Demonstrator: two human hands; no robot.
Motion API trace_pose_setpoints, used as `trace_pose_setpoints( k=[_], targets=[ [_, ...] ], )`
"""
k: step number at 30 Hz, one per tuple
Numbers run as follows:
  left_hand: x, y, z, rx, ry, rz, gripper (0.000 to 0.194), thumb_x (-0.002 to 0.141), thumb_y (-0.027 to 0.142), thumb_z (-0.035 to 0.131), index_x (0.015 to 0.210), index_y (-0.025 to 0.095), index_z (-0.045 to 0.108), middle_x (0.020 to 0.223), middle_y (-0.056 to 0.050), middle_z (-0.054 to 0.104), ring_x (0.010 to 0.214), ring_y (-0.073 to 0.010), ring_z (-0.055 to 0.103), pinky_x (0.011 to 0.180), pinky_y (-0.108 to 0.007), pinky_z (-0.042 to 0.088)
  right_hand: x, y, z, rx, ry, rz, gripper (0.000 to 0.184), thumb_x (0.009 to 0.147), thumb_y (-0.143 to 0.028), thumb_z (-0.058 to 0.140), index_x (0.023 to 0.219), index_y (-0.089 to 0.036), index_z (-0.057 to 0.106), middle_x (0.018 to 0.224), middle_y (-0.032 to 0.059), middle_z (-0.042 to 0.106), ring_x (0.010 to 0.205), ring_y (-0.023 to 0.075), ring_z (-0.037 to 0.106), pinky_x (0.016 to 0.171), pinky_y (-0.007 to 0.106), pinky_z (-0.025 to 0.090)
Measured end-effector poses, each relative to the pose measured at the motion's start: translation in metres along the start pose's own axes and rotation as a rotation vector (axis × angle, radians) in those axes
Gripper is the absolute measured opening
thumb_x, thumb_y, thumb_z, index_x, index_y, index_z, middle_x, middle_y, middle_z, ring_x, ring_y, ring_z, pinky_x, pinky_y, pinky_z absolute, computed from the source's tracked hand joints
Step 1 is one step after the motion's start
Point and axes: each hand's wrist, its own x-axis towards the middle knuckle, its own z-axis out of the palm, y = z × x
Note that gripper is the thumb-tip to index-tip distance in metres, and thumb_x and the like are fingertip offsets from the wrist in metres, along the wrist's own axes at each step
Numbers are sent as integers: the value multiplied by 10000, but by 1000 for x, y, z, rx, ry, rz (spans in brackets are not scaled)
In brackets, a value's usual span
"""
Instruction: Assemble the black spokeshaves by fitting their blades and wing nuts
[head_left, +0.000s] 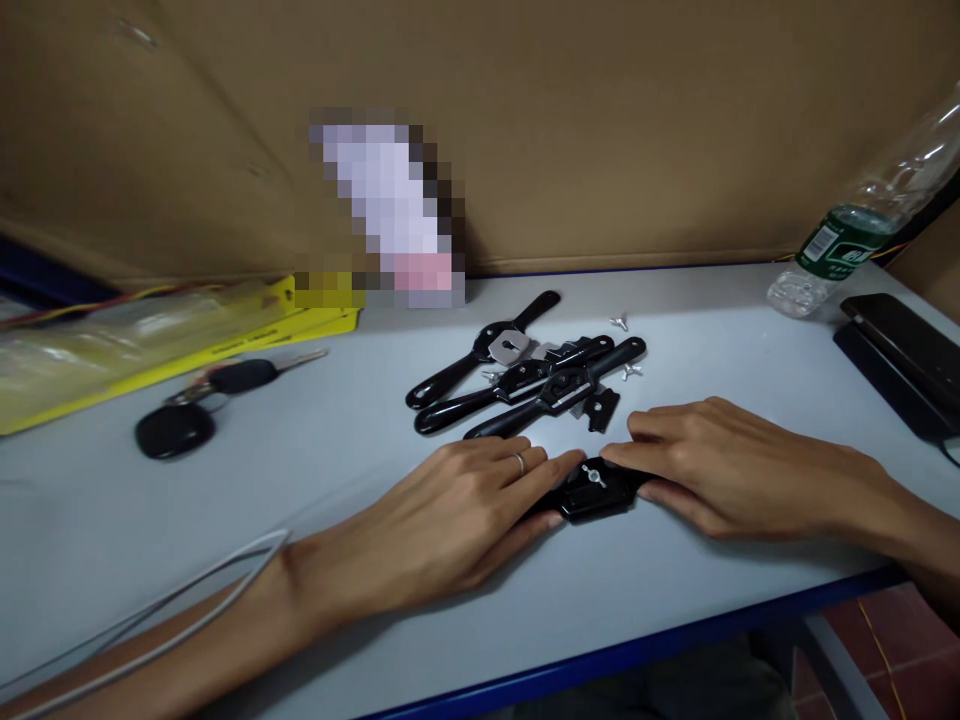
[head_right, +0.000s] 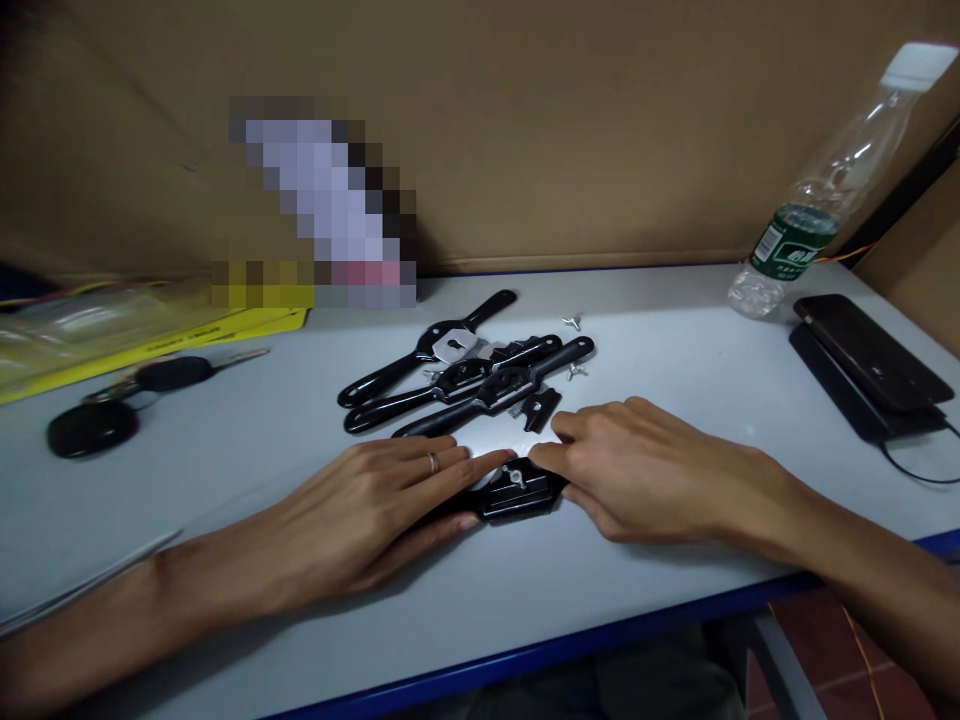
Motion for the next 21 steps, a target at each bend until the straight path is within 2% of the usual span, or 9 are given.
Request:
trace_pose_setpoints(
  k=[10, 14, 21],
  targets=[
    [0, -2, 0, -101, -43, -30, 274, 1090, 298, 359, 1217, 153, 552, 829, -25, 644, 680, -172, 617, 599, -291, 484, -1, -3, 0, -79, 20, -20, 329, 922, -61, 558, 1199, -181, 689, 954, 39, 667, 740, 180, 622, 614, 314, 396],
    [-1, -2, 0, -99, -32, -22, 268, 1093, 289, 343, 1207, 152, 544, 828, -24, 642, 684, -173, 617, 601, -292, 485, -2, -2, 1, -77, 21, -21, 347, 926, -53, 549, 1224, -183, 669, 995, 43, 669, 788, 188, 636, 629, 312, 399],
    [-1, 0, 0, -75, -33, -13, 284, 1099, 296, 324, 1207, 149, 541, 822, -26, 644, 683, -174, 619, 597, -293, 494, -3, -1, 1, -63, 33, -16, 319, 921, -55, 559, 1182, -192, 680, 949, 22, 661, 723, 163, 607, 605, 305, 372]
  ],
)
